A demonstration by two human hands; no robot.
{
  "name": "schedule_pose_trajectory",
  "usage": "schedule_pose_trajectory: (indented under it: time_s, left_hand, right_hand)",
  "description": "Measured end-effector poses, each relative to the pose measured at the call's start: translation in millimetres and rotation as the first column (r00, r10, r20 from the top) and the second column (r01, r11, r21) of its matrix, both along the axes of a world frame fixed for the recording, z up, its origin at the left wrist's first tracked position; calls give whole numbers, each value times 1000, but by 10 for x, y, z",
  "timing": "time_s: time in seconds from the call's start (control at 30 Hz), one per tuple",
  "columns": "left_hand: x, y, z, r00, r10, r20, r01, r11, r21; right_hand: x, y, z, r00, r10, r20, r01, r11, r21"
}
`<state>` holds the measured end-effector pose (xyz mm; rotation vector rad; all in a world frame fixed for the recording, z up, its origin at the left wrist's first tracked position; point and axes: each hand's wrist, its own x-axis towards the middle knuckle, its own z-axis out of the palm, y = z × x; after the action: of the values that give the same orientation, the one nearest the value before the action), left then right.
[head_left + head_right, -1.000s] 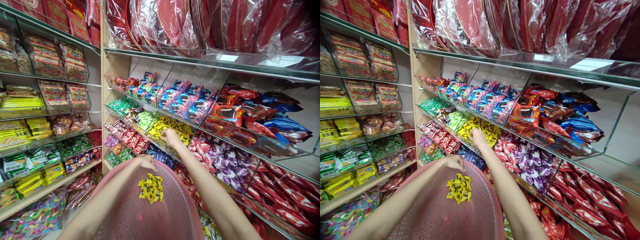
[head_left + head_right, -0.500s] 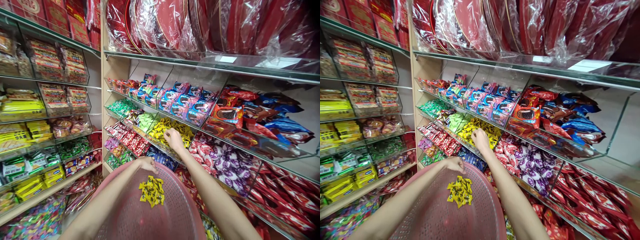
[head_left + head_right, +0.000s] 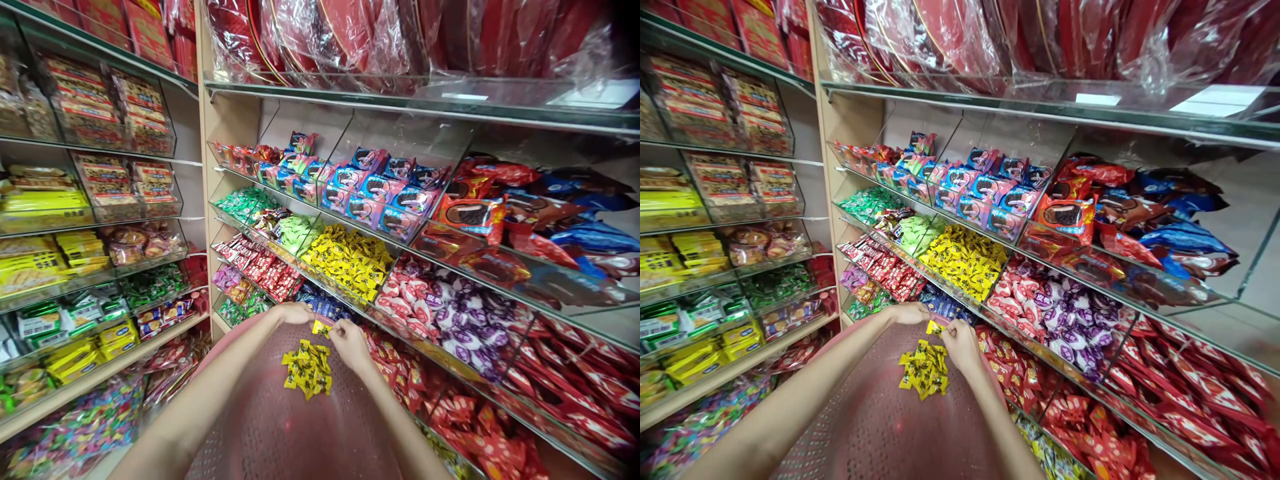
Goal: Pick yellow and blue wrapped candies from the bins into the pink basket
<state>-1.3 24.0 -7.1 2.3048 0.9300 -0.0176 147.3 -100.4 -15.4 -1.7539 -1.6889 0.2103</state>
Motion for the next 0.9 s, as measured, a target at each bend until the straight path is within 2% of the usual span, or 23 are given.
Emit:
schedule_pose_trajectory:
  time_s: [0.1, 0.27, 0.37, 0.5, 0.6, 0.7, 0.77, 0.83, 0.9]
  left_hand:
    - [-1, 15, 18, 997, -23, 73, 28, 998, -63]
    - [-9, 42, -19, 984, -60, 171, 82, 988, -128]
    - [-11, 85, -98, 974, -110, 196, 142, 978, -156]
    - [-4, 128, -160, 972, -106, 209, 145, 972, -185]
    - [5, 116, -141, 977, -84, 199, 120, 976, -179]
    - [11, 80, -107, 982, -19, 185, 54, 982, -181]
    - [12, 58, -87, 986, 7, 168, 23, 984, -177]
    - [13, 41, -64, 989, 4, 147, 21, 985, -169]
    - [14, 27, -35, 991, -3, 135, 27, 985, -170]
  right_hand:
    - [56, 41, -120, 997, -73, 10, 73, 997, -15]
    - [53, 50, -176, 991, -132, 22, 133, 990, -36]
    - [50, 62, -216, 993, -117, -17, 116, 992, -50]
    - [55, 81, -275, 987, -45, -156, 39, 999, -37]
    - [45, 79, -301, 934, -26, -357, 10, 999, -46]
    - [22, 62, -293, 825, -98, -557, 20, 989, -145]
    - [17, 53, -283, 769, -152, -621, 28, 978, -205]
    - [31, 50, -288, 784, -144, -604, 46, 983, -175]
    - [53, 46, -317, 857, -88, -508, 47, 995, -92]
